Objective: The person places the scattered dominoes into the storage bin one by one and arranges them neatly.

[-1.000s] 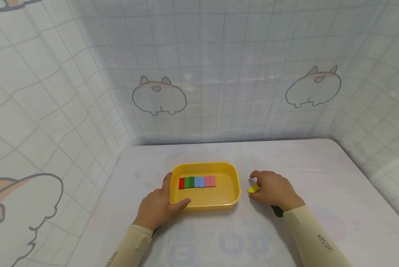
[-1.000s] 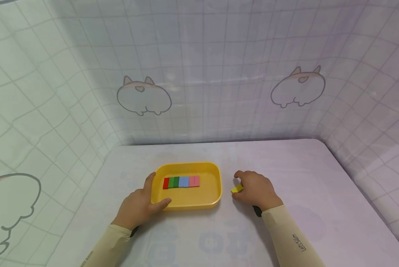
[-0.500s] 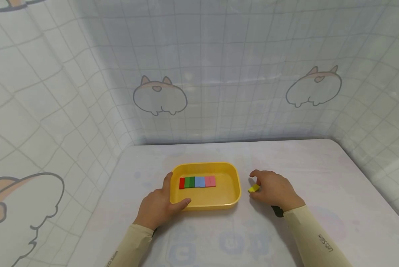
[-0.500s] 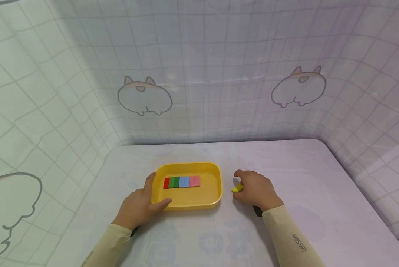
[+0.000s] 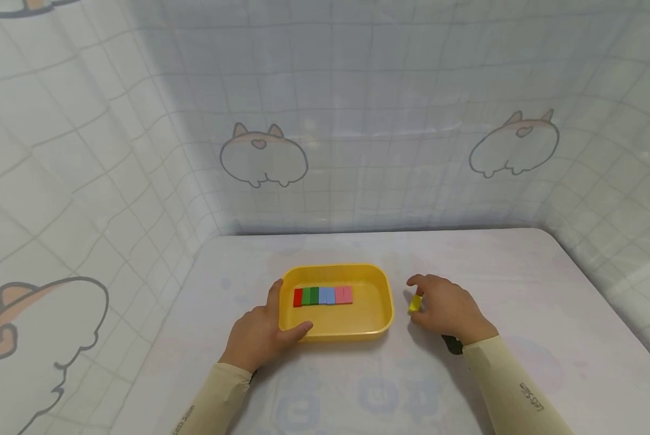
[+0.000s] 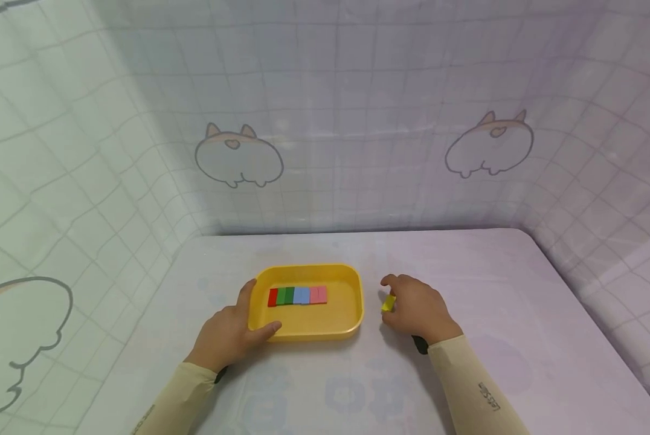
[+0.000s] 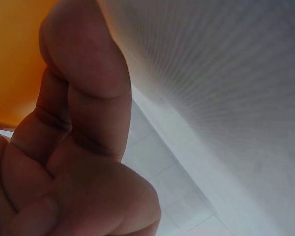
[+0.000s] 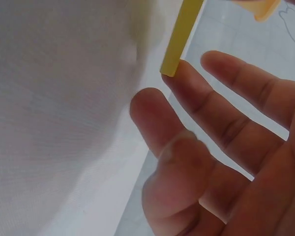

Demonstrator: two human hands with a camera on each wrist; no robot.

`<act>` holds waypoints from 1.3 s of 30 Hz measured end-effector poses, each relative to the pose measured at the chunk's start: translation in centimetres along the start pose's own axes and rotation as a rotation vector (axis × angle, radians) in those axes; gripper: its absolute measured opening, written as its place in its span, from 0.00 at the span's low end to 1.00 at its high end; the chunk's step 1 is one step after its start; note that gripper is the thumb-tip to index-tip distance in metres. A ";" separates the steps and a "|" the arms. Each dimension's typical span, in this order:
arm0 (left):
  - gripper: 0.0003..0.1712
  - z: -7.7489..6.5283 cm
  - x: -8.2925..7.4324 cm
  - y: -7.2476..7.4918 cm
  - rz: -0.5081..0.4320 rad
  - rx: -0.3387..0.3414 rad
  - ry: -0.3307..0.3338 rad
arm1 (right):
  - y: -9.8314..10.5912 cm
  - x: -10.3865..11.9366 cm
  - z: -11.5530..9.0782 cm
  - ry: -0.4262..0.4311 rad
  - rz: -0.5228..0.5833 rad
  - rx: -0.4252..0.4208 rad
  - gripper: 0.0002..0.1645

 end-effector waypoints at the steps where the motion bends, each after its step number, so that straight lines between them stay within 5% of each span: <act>1: 0.74 0.1 0.0 0.0 0.001 -0.003 -0.003 | 0.1 0.0 0.0 0.003 0.004 -0.010 0.35; 19: 0.74 0.2 0.2 -0.3 -0.006 0.019 0.029 | 3.5 2.6 0.7 0.144 0.060 -0.159 0.31; 31: 0.72 -0.1 -0.2 0.0 -0.012 -0.004 0.027 | 5.9 6.7 3.4 0.230 0.094 -0.189 0.31; 39: 0.73 -0.1 -0.2 -0.1 -0.003 0.012 0.041 | 5.5 9.9 5.6 0.300 0.152 -0.144 0.30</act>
Point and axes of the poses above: each hand's wrist, its own z-axis towards the middle knuckle, its own y-axis out of the back of the hand, x = y × z, the point moved 9 cm from there along z, towards the middle knuckle, and after that the axes turned 1 degree about -x, right-handed, at the moved point
